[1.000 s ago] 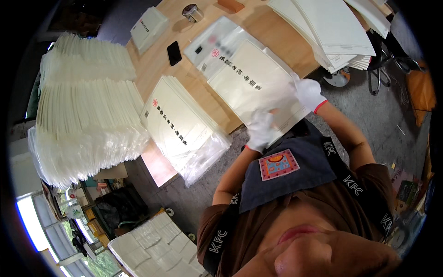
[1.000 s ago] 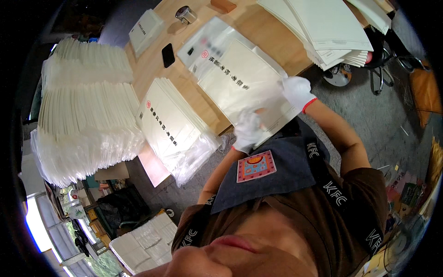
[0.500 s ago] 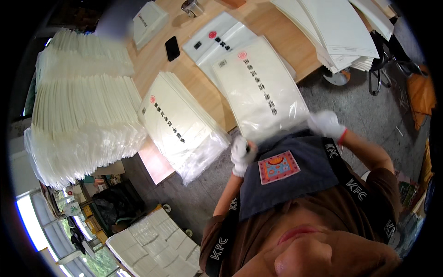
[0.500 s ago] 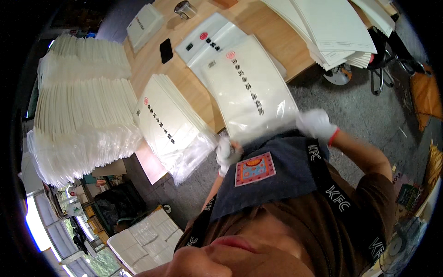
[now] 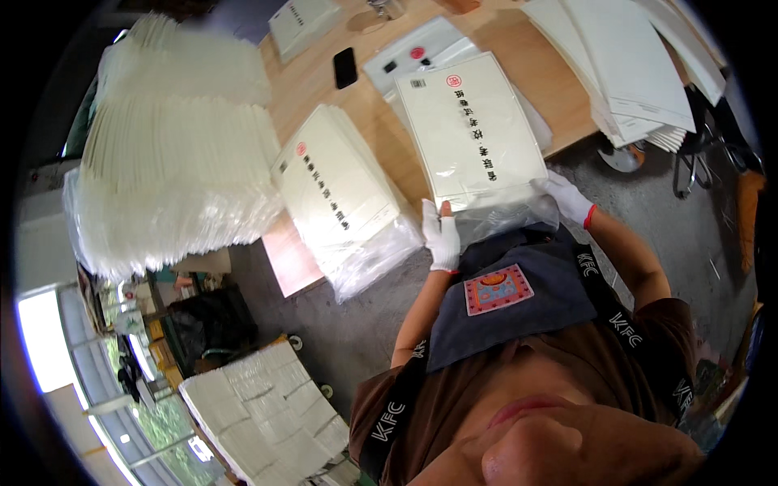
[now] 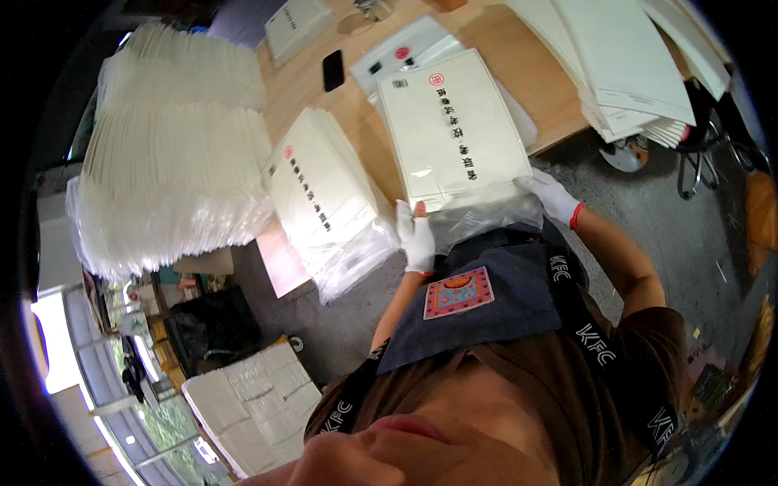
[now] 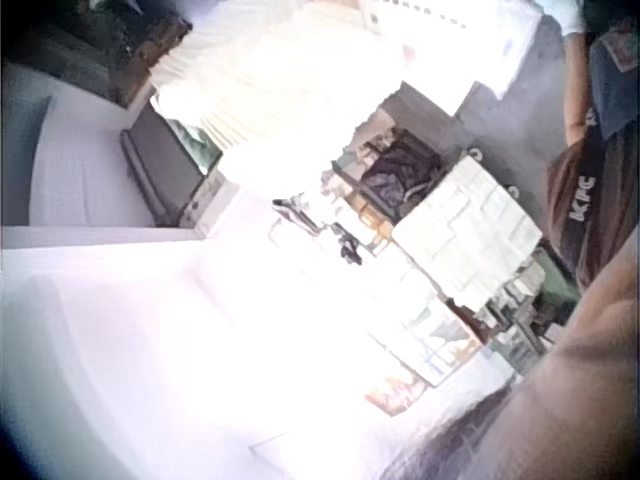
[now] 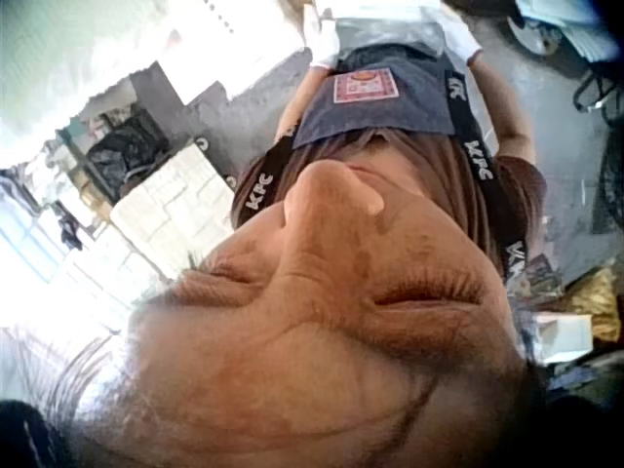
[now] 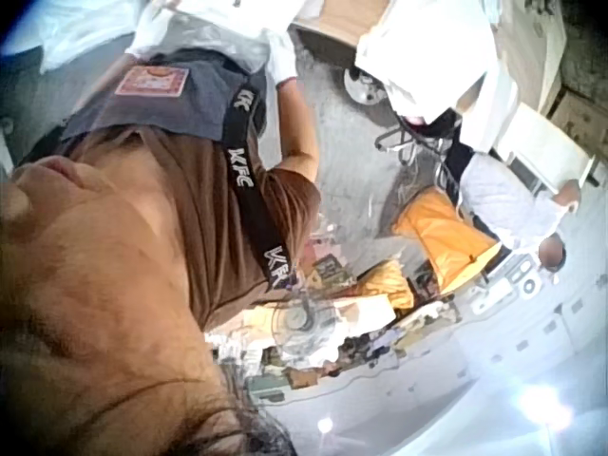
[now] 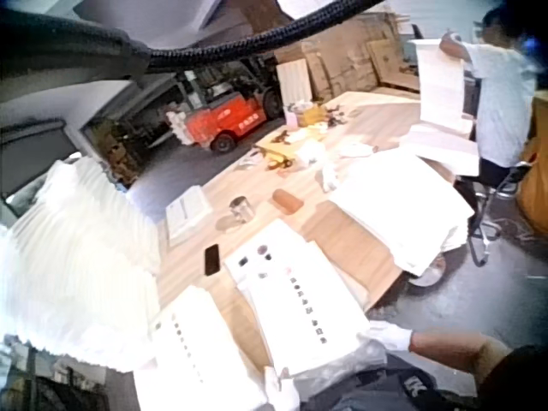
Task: The person repeatedly picks stacks of white paper products from a table and places them into clear plastic bags. They fold the bag tops closed and set the filled bags aside. The process is repeated continuously with new stacks of paper products.
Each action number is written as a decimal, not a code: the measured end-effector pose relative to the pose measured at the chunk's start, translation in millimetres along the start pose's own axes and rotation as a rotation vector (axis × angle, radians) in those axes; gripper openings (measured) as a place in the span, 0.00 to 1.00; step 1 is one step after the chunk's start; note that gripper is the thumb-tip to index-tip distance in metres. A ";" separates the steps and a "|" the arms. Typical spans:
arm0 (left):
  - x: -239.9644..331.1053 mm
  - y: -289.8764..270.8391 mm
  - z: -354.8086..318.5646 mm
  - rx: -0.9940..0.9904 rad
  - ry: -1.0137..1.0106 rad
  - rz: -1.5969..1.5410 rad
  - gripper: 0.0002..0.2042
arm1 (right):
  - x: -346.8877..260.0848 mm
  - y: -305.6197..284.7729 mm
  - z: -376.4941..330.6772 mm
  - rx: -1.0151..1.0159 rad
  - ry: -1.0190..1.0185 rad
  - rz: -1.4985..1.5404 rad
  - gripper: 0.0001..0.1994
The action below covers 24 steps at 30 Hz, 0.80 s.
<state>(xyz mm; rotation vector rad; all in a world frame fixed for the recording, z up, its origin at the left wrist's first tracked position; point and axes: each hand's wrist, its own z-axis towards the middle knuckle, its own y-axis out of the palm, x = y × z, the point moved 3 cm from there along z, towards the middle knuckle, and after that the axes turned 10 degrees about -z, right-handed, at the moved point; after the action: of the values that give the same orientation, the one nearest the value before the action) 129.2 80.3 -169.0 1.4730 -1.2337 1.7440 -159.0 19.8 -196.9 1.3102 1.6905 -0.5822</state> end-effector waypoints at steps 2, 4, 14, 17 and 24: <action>43.5 -54.6 6.9 0.035 0.107 -0.042 0.27 | -7.7 44.0 19.4 -0.116 -0.142 0.105 0.20; 59.4 -102.3 0.3 0.245 0.180 -0.260 0.24 | -29.1 87.5 42.3 -0.231 -0.032 -0.086 0.23; 7.5 -266.7 34.8 0.373 -0.181 0.789 0.22 | -110.7 280.8 68.4 -0.375 -0.172 -0.577 0.19; -4.9 -260.2 39.4 0.404 0.014 1.068 0.25 | -84.5 269.3 58.2 -0.433 -0.344 -0.424 0.18; 135.3 -66.0 60.1 0.029 0.704 0.521 0.19 | -20.7 131.5 22.8 -0.432 0.110 -0.259 0.09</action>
<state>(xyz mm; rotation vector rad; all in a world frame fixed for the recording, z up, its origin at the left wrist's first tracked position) 178.3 35.2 -21.2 0.4478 -1.2412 2.3304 -27.4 34.5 -170.5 0.8341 1.9594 -0.2691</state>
